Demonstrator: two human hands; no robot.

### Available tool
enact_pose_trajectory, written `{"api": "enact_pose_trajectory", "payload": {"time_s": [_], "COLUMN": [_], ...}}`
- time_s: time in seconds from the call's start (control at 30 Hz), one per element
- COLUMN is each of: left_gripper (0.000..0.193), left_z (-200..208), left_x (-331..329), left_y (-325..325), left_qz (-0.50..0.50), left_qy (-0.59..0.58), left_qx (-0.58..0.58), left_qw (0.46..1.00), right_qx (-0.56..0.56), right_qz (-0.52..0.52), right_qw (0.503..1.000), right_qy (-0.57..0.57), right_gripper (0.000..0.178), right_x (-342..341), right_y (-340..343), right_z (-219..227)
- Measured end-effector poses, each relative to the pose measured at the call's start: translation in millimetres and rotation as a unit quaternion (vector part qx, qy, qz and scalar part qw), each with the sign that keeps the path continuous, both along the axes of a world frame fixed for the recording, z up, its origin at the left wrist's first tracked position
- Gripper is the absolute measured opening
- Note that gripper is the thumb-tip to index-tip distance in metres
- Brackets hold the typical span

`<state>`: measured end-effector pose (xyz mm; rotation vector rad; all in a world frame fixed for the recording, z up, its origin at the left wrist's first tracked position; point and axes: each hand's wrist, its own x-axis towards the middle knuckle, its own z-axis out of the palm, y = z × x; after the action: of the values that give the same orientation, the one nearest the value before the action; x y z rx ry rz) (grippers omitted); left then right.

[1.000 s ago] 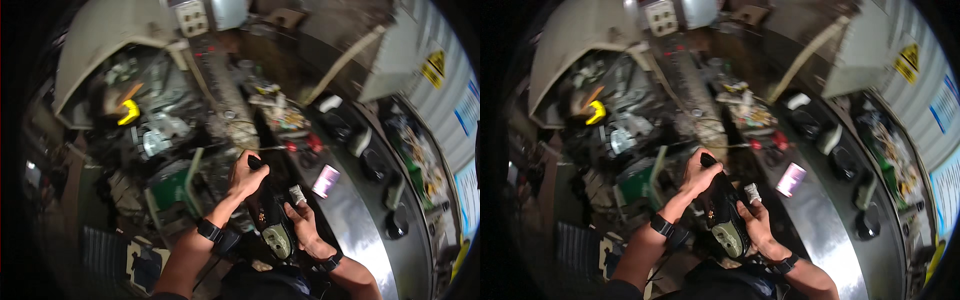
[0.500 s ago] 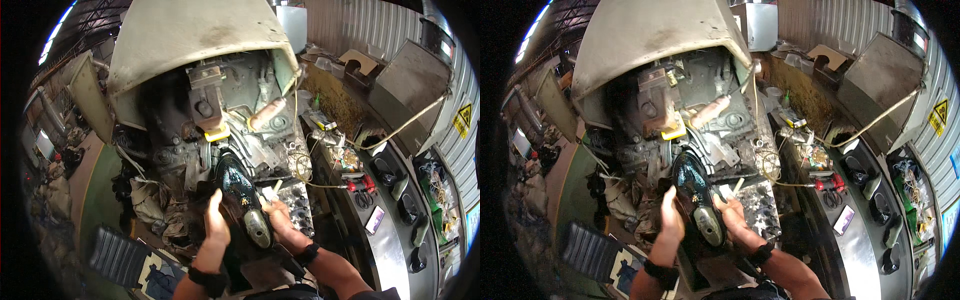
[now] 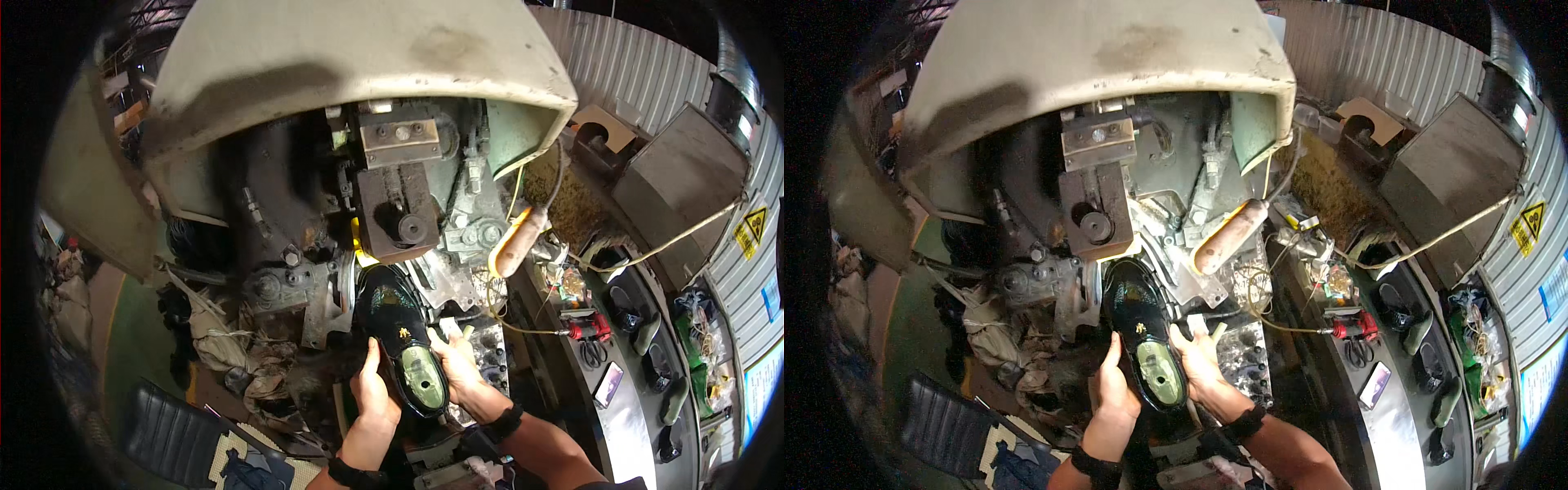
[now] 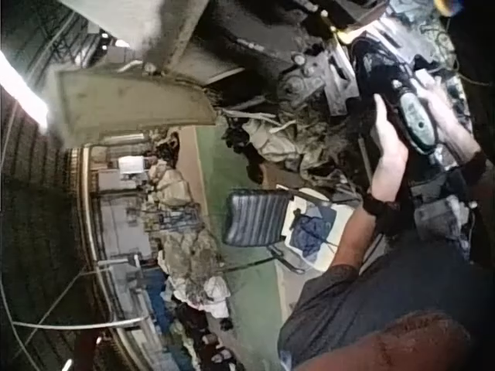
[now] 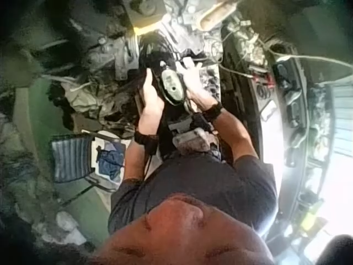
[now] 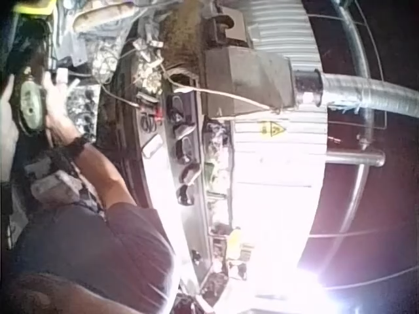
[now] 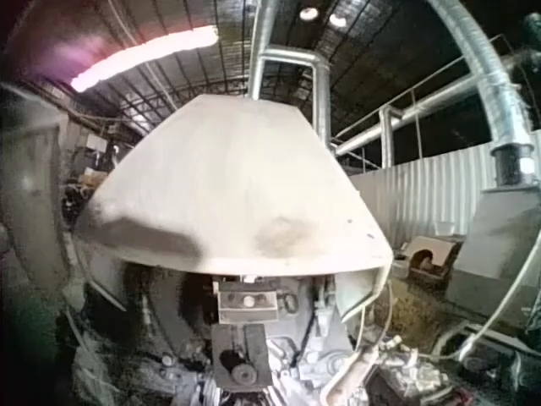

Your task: Operating a shoe lasting machine and assembling components on an assembly line.

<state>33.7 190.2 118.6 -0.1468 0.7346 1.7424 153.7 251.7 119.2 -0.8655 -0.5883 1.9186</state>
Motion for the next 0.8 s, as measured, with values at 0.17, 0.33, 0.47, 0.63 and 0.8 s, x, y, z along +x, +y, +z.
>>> {"api": "enact_pose_trajectory", "payload": {"time_s": [0.17, 0.33, 0.47, 0.63, 0.8], "left_gripper": [0.036, 0.032, 0.033, 0.037, 0.033], "left_z": [-47, -76, -80, -91, -80], "left_x": [20, 21, 25, 21, 24], "left_y": [12, 22, 28, 24, 17], "left_qz": [0.165, 0.184, 0.214, 0.193, 0.176], "left_qy": [0.213, 0.231, 0.216, 0.283, 0.155], "left_qx": [-0.108, -0.042, -0.033, -0.073, -0.064], "left_qw": [0.957, 0.954, 0.952, 0.937, 0.97], "right_qx": [0.01, 0.08, 0.077, 0.077, 0.023], "right_qz": [-0.006, 0.002, 0.013, 0.0, 0.01], "right_qw": [1.0, 0.997, 0.996, 0.997, 0.999], "right_qy": [-0.003, 0.009, 0.032, 0.004, -0.022], "right_gripper": [0.043, 0.042, 0.035, 0.03, 0.03], "right_x": [0, -1, -2, -7, 2], "right_y": [12, 18, 21, 20, 8], "right_z": [-28, -48, -59, -66, -36]}}
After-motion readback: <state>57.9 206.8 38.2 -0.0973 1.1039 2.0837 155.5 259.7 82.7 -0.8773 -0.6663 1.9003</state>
